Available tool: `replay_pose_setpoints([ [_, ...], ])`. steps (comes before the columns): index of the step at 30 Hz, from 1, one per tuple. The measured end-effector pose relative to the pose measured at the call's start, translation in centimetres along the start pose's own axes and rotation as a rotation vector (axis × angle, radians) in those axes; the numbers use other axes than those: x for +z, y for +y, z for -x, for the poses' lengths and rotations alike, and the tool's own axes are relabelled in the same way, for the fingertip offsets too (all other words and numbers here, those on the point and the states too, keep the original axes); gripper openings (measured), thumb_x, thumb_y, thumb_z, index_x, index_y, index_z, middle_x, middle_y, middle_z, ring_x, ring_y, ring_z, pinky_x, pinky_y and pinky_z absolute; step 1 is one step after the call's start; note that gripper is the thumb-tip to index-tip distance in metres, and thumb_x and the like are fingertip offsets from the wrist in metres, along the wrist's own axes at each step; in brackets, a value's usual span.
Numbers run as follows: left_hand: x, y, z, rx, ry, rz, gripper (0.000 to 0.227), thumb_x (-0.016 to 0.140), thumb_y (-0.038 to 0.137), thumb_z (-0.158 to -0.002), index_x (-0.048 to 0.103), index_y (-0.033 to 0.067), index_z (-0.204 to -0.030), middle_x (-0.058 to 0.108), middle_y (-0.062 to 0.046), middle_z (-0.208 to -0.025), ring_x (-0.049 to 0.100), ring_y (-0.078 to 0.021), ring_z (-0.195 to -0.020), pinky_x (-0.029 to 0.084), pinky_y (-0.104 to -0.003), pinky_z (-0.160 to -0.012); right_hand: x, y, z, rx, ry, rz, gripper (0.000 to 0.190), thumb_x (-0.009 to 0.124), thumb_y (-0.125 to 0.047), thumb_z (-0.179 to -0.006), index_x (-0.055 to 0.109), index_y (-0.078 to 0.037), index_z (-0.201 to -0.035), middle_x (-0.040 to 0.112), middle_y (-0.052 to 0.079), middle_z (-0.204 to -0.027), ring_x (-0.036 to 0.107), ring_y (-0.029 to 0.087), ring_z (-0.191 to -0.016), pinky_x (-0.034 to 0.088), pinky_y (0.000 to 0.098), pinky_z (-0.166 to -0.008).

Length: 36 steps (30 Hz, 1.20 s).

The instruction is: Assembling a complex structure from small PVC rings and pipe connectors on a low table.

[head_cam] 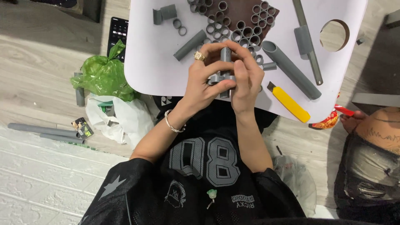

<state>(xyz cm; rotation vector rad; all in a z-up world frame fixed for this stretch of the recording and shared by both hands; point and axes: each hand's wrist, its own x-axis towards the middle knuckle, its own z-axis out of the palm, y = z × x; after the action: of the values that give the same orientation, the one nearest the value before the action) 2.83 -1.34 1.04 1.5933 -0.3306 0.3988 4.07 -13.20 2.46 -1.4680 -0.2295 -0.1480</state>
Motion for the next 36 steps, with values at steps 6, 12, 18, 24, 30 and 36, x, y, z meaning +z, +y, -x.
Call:
replay_pose_setpoints([
  [6, -1.2, -0.7, 0.0, -0.183, -0.023, 0.158, 0.063, 0.050, 0.070, -0.106, 0.072, 0.0181, -0.134, 0.066, -0.009, -0.136, 0.065, -0.0216, -0.127, 0.050, -0.041, -0.110, -1.1, 0.9, 0.7, 0.063, -0.090, -0.190, 0.064, 0.042, -0.048, -0.113, 0.059, 0.005, -0.144, 0.063, 0.018, -0.142, 0.064, 0.023, -0.122, 0.060, 0.0399, -0.100],
  [12, -2.3, -0.7, 0.4, -0.290, -0.123, 0.255, 0.054, 0.044, 0.054, -0.113, 0.070, 0.0102, -0.130, 0.073, -0.012, -0.133, 0.063, -0.0221, -0.132, 0.044, -0.043, -0.116, -3.8, 0.4, 1.5, -0.129, -0.264, 0.168, 0.052, 0.060, 0.003, -0.098, 0.056, 0.001, -0.150, 0.051, 0.023, -0.155, 0.057, 0.036, -0.137, 0.054, 0.0504, -0.111],
  [18, -1.7, -0.4, 1.2, -0.210, 0.047, 0.095, 0.043, 0.046, 0.042, -0.116, 0.076, 0.0104, -0.115, 0.067, -0.012, -0.132, 0.064, -0.0220, -0.120, 0.047, -0.041, -0.108, -4.4, -0.4, 1.3, -0.088, -0.135, 0.142, 0.040, 0.054, -0.022, -0.110, 0.064, 0.009, -0.131, 0.060, 0.021, -0.124, 0.061, 0.025, -0.109, 0.061, 0.0402, -0.096],
  [24, -0.6, -0.6, 3.1, -0.177, 0.044, 0.109, 0.031, 0.056, 0.037, -0.113, 0.072, 0.0117, -0.123, 0.052, -0.005, -0.133, 0.054, -0.0164, -0.126, 0.047, -0.036, -0.104, -2.4, 1.5, 4.0, 0.033, -0.130, 0.052, 0.042, 0.060, -0.037, -0.108, 0.063, 0.003, -0.120, 0.057, 0.009, -0.102, 0.054, 0.015, -0.092, 0.055, 0.0315, -0.078],
  [30, -1.6, -0.3, 4.4, -0.105, -0.038, 0.070, 0.046, 0.083, 0.035, -0.096, 0.070, 0.0045, -0.128, 0.058, -0.014, -0.145, 0.059, -0.0332, -0.136, 0.049, -0.045, -0.110, -1.7, 0.8, 5.2, 0.018, -0.190, 0.061, 0.035, 0.063, -0.034, -0.109, 0.063, 0.000, -0.119, 0.054, 0.007, -0.101, 0.052, 0.014, -0.092, 0.052, 0.0306, -0.081],
  [36, -1.7, -2.8, 7.4, -0.087, -0.046, 0.125, 0.053, 0.089, 0.038, -0.086, 0.072, -0.0014, -0.116, 0.074, -0.016, -0.116, 0.073, -0.0300, -0.105, 0.057, -0.041, -0.089, -3.5, 3.6, 7.5, 0.113, -0.271, 0.002, 0.038, 0.080, -0.032, -0.098, 0.062, -0.001, -0.108, 0.055, 0.007, -0.093, 0.055, 0.014, -0.084, 0.055, 0.0313, -0.074],
])
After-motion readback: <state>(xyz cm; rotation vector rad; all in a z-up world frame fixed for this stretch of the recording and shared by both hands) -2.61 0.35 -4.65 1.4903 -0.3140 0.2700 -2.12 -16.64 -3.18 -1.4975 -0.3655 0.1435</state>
